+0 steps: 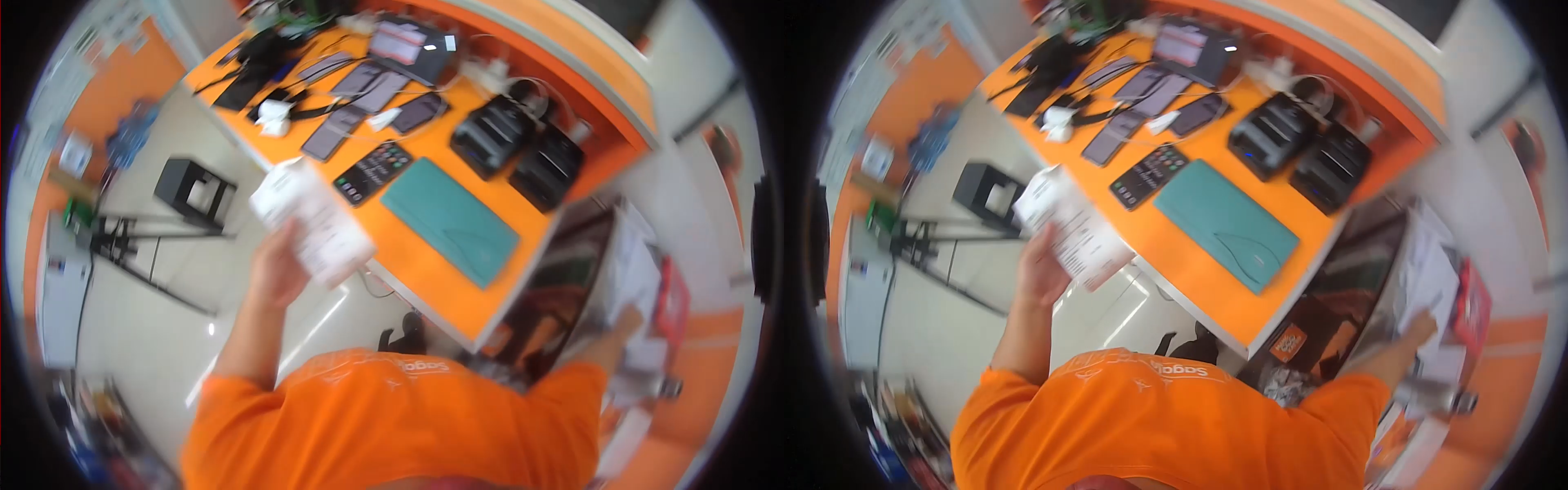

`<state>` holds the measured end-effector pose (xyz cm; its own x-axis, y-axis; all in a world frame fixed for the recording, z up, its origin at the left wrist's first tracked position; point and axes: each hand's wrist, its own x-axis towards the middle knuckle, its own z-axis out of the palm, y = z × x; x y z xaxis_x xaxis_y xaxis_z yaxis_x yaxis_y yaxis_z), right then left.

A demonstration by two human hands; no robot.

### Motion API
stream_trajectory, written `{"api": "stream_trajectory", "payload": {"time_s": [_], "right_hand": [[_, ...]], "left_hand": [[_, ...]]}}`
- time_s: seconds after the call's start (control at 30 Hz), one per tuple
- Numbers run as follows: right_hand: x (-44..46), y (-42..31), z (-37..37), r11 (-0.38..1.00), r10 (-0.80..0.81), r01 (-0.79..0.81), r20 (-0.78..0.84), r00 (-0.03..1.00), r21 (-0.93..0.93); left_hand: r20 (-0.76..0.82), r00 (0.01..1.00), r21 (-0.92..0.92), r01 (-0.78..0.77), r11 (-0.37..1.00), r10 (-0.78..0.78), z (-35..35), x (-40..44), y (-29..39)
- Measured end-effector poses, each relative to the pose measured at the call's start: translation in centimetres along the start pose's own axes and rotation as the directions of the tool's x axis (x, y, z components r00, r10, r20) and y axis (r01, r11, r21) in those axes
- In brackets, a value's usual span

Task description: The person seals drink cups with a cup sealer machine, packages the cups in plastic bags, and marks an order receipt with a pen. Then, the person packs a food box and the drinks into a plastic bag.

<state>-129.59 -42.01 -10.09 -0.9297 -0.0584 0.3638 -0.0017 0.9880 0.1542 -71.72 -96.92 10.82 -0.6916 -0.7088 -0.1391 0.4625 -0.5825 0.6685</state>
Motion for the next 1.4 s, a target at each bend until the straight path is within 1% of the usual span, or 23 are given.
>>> {"api": "stream_trajectory", "payload": {"time_s": [0.03, 0.07, 0.17, 0.27, 0.33, 0.4, 0.47, 0.5, 0.57, 0.63, 0.67, 0.7, 0.73, 0.77, 0.8, 0.87, 0.93, 1.0, 1.07, 1.13, 1.2, 1.27, 1.4], "right_hand": [[0.1, -1.7, -2.5, 0.931, 0.232, -0.247, 0.087, 0.969, 0.268], [1.1, -0.9, -1.2, 0.961, 0.225, -0.244, 0.139, 0.964, 0.134], [2.5, 1.9, 2.6, 0.964, 0.078, -0.109, 0.136, 0.988, 0.242], [1.7, -0.9, -2.8, 0.956, 0.149, -0.113, -0.116, 0.982, 0.269], [-0.5, -8.4, -12.1, 0.571, 0.197, -0.029, -0.102, 0.975, 0.821], [-6.5, -18.1, -24.4, 0.264, 0.146, 0.144, -0.187, 0.971, 0.954], [-14.1, -26.9, -32.9, -0.066, -0.038, 0.211, -0.214, 0.976, 0.975], [-18.1, -30.9, -35.2, -0.296, -0.251, 0.218, -0.295, 0.922, 0.930], [-27.8, -38.5, -41.0, -0.609, -0.566, 0.152, -0.561, 0.604, 0.778], [-40.5, -43.8, -45.3, -0.702, -0.710, -0.265, -0.621, 0.332, 0.661], [-48.0, -46.0, -47.4, -0.585, -0.731, -0.634, -0.667, 0.142, 0.506], [-54.7, -46.4, -51.5, -0.577, -0.675, -0.616, -0.738, -0.011, 0.536], [-60.8, -46.8, -53.8, -0.400, -0.671, -0.682, -0.702, -0.238, 0.613], [-63.3, -48.0, -53.5, -0.363, -0.639, -0.618, -0.669, -0.379, 0.697], [-69.5, -46.7, -56.4, -0.330, -0.558, -0.652, -0.698, -0.448, 0.682], [-80.0, -45.6, -58.6, -0.723, -0.396, -0.324, -0.750, -0.530, 0.611], [-88.7, -43.2, -59.9, -0.668, -0.217, -0.464, -0.749, -0.626, 0.581], [-94.4, -40.9, -61.5, -0.318, -0.186, -0.507, -0.577, -0.796, 0.801], [-100.9, -38.1, -63.6, -0.251, -0.047, -0.543, -0.570, -0.820, 0.801], [-106.3, -35.9, -65.0, -0.107, 0.320, -0.528, -0.473, -0.821, 0.843], [-111.4, -31.4, -67.1, -0.085, 0.582, -0.616, -0.462, -0.669, 0.783], [-114.8, -25.2, -67.3, -0.087, 0.780, -0.468, -0.232, -0.582, 0.879], [-116.4, -12.4, -66.6, 0.000, 0.979, -0.645, -0.132, -0.157, 0.764]], "left_hand": [[-0.014, 1.000, -0.003, -0.001, 1.000, 0.001, 0.7, 1.0, -0.6], [-0.063, 0.998, -0.009, -0.022, 1.000, 0.022, 1.2, 1.5, -0.8], [-0.024, 1.000, -0.090, -0.007, 0.996, 0.005, 1.6, 1.9, -0.7], [-0.050, 0.997, -0.128, -0.067, 0.990, 0.061, 0.7, -0.2, 1.5], [-0.088, 0.987, -0.138, -0.143, 0.980, 0.131, -0.6, -2.6, 3.3], [-0.132, 0.967, -0.134, -0.234, 0.963, 0.217, -2.4, -7.2, 6.1], [-0.162, 0.951, -0.124, -0.285, 0.950, 0.264, -4.5, -12.8, 8.9], [-0.174, 0.936, -0.104, -0.325, 0.940, 0.304, -5.6, -16.0, 10.3], [-0.244, 0.896, -0.084, -0.400, 0.913, 0.371, -8.5, -21.9, 11.8], [-0.308, 0.841, -0.064, -0.484, 0.873, 0.444, -10.3, -30.2, 14.6], [-0.353, 0.786, -0.032, -0.551, 0.834, 0.507, -11.2, -34.1, 15.6], [-0.422, 0.737, 0.022, -0.574, 0.819, 0.528, -12.1, -38.2, 16.5], [-0.494, 0.678, 0.072, -0.591, 0.803, 0.544, -12.8, -42.3, 17.2], [-0.464, 0.662, 0.014, -0.659, 0.752, 0.589, -15.4, -42.1, 14.7], [-0.516, 0.566, 0.071, -0.719, 0.691, 0.642, -16.5, -47.6, 15.1], [-0.600, 0.392, 0.152, -0.800, 0.580, 0.697, -18.6, -54.2, 13.4], [-0.683, 0.140, 0.290, -0.849, 0.442, 0.717, -18.9, -60.2, 11.9], [-0.727, -0.081, 0.394, -0.862, 0.318, 0.681, -18.7, -64.4, 9.7], [-0.731, -0.327, 0.535, -0.819, 0.206, 0.599, -19.6, -68.6, 8.2], [-0.693, -0.520, 0.638, -0.765, 0.090, 0.500, -19.2, -71.6, 6.1], [-0.628, -0.685, 0.733, -0.680, -0.015, 0.369, -18.5, -73.7, 3.7], [-0.536, -0.814, 0.818, -0.566, -0.102, 0.223, -17.3, -75.0, 1.0], [-0.235, -0.961, 0.962, -0.209, -0.177, -0.143, -16.3, -76.3, -4.1]]}}
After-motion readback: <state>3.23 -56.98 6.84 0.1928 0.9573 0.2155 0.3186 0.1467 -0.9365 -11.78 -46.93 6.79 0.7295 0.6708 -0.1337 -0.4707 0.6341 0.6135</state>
